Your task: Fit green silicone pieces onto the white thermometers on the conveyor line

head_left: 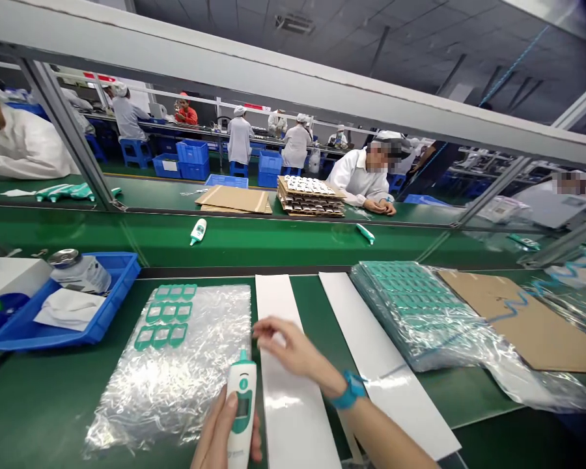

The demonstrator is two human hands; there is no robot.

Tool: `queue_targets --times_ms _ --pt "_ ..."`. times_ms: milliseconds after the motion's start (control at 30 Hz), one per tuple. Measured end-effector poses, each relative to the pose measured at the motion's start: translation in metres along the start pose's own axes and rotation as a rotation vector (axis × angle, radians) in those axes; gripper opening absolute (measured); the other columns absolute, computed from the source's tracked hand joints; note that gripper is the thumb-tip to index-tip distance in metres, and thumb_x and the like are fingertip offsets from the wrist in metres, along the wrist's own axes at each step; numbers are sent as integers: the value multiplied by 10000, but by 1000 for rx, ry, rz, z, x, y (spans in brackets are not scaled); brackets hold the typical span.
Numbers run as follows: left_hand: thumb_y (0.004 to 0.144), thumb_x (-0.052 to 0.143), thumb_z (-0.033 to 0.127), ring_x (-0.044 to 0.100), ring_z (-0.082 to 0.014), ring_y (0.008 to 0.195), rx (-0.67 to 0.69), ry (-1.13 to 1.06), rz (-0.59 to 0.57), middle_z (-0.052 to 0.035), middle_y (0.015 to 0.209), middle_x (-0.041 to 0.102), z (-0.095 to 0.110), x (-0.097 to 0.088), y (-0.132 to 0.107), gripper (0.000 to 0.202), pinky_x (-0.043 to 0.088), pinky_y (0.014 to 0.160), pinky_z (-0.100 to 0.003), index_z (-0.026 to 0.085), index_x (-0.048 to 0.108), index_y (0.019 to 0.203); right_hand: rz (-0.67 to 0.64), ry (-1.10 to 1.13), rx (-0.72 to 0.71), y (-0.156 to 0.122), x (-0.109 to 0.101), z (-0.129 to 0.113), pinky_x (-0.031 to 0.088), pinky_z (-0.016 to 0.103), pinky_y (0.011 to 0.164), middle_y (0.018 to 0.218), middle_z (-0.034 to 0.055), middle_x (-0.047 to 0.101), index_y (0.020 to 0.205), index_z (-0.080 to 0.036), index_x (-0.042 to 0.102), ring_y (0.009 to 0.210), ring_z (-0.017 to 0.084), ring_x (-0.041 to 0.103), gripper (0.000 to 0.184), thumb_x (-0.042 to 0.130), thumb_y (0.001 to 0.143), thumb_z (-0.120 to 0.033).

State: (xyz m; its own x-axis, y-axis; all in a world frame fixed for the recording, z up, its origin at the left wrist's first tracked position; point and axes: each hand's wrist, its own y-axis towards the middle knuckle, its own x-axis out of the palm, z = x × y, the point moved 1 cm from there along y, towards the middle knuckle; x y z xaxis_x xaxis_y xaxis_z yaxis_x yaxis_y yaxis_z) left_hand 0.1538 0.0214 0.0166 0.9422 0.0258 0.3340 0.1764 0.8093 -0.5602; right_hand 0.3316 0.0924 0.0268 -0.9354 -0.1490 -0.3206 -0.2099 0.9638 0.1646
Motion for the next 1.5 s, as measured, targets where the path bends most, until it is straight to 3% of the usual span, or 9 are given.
queue_targets --times_ms 100,200,333,500,700,1033,1200,1333,1500 --pt "669 672 642 635 -236 662 0 -59 -78 -64 654 656 -2 22 13 492 562 705 -363 171 633 805 291 -343 25 40 -45 42 449 288 725 888 52 606 884 -169 641 779 160 560 151 504 841 -124" --pt "588 763 596 638 -261 708 12 -51 -75 -62 653 642 -14 25 30 470 559 756 -405 190 641 791 335 -403 53 67 -67 77 437 290 707 860 48 564 854 -158 653 744 156 542 183 488 815 -90" --pt "462 874 468 640 -295 804 31 -42 -26 -75 723 658 -37 12 46 478 556 797 -407 212 654 800 328 -443 59 79 -69 99 429 287 702 836 37 553 836 -165 663 725 150 525 196 486 814 -81" --pt "487 858 487 640 -299 884 48 -64 2 -78 806 668 -49 3 50 472 536 867 -441 229 654 826 293 -478 59 82 -70 102 417 272 678 825 25 547 804 -167 654 699 139 517 171 504 809 -86" --pt "573 798 540 640 -295 785 -36 -57 -18 -73 677 632 -43 8 51 413 531 808 -427 224 642 787 241 -533 71 85 -74 100 395 259 639 802 10 525 778 -170 629 663 128 504 132 522 815 -103" --pt "369 894 490 635 -324 773 77 -3 -51 -73 682 648 -40 11 45 571 534 702 -415 225 654 814 159 -658 51 85 -69 88 381 313 696 858 70 525 798 -176 527 732 189 491 127 457 847 -81" --pt "429 867 521 616 -285 745 52 -64 -66 -56 656 626 -43 12 46 606 519 673 -377 201 660 900 126 -615 19 79 -70 83 384 299 698 828 42 547 868 -185 514 743 183 501 152 402 856 -84" --pt "450 847 556 607 -266 733 41 -116 -51 -50 671 625 -44 13 45 625 522 684 -373 203 658 930 149 -545 53 81 -66 86 383 274 675 818 22 575 916 -178 545 712 161 508 167 515 771 -101" --pt "468 847 557 593 -239 662 4 -134 -63 -48 630 620 -38 17 45 511 518 631 -338 207 660 789 268 -421 147 89 -65 92 362 273 611 682 15 570 712 -178 548 640 155 498 71 505 768 -170"
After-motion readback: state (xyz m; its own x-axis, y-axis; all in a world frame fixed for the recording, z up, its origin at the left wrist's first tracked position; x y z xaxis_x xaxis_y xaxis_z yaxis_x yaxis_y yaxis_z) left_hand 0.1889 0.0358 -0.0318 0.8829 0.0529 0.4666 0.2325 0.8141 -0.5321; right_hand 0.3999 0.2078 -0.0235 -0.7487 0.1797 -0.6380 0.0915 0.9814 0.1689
